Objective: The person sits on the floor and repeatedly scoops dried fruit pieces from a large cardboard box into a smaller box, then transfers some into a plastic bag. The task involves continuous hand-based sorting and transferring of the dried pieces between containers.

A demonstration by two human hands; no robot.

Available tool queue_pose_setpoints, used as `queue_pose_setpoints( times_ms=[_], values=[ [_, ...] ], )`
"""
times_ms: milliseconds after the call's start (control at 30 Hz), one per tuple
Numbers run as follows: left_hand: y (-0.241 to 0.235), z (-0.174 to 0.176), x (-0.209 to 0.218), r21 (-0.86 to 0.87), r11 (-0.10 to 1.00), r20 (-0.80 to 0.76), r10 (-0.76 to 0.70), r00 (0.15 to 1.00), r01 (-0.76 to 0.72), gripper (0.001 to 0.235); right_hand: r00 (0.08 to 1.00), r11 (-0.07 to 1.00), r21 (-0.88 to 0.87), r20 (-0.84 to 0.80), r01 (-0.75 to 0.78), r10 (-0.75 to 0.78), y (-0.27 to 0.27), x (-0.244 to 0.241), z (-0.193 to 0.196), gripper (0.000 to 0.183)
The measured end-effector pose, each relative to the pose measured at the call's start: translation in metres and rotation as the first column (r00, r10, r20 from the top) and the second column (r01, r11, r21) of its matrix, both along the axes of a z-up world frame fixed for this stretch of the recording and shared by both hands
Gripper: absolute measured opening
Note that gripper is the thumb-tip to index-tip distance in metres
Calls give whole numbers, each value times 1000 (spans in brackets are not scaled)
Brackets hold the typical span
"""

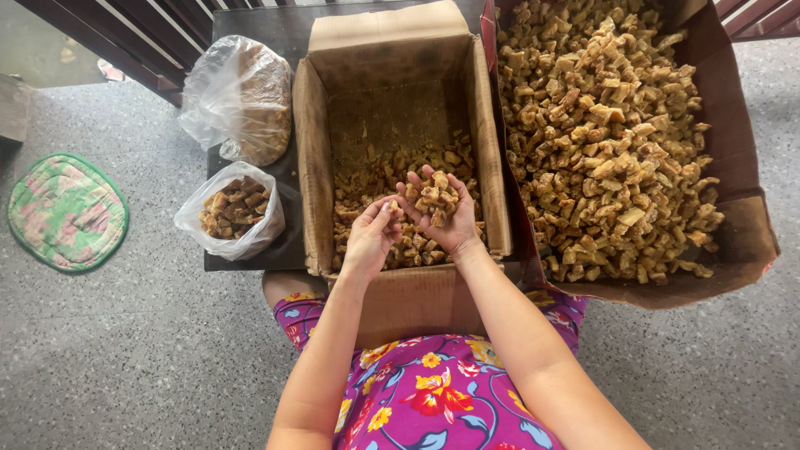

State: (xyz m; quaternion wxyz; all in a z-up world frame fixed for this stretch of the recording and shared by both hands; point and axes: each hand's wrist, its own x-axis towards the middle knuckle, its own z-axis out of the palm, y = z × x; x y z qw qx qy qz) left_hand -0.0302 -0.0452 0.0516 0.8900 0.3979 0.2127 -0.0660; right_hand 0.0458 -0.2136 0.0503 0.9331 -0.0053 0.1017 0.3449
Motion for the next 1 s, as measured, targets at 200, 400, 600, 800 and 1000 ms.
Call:
queue_pose_setpoints(
  times_ms=[200,400,600,800,1000],
  values=[
    [2,-2,-1,-113,993,-14,24,1000,-25,25,1000,996,-88,-22,11,-13,1,0,2,41],
    [5,7,-2,149,989,16,-13,1000,11,24,999,998,-62,-37,-4,2,0,1,-2,42],
    [3,36,2,857,512,38,-161,986,50,37,996,989,-127,41,-79,85,1,1,-4,43],
    [17,34,-2,986,91,152,-178,972,-138,47,997,989,-132,-16,-73,72,-3,3,-11,44],
    [19,5,-34,992,-10,122,-140,983,-124,34,999,993,-109,12,-37,39,-2,5,-21,39]
  ],
)
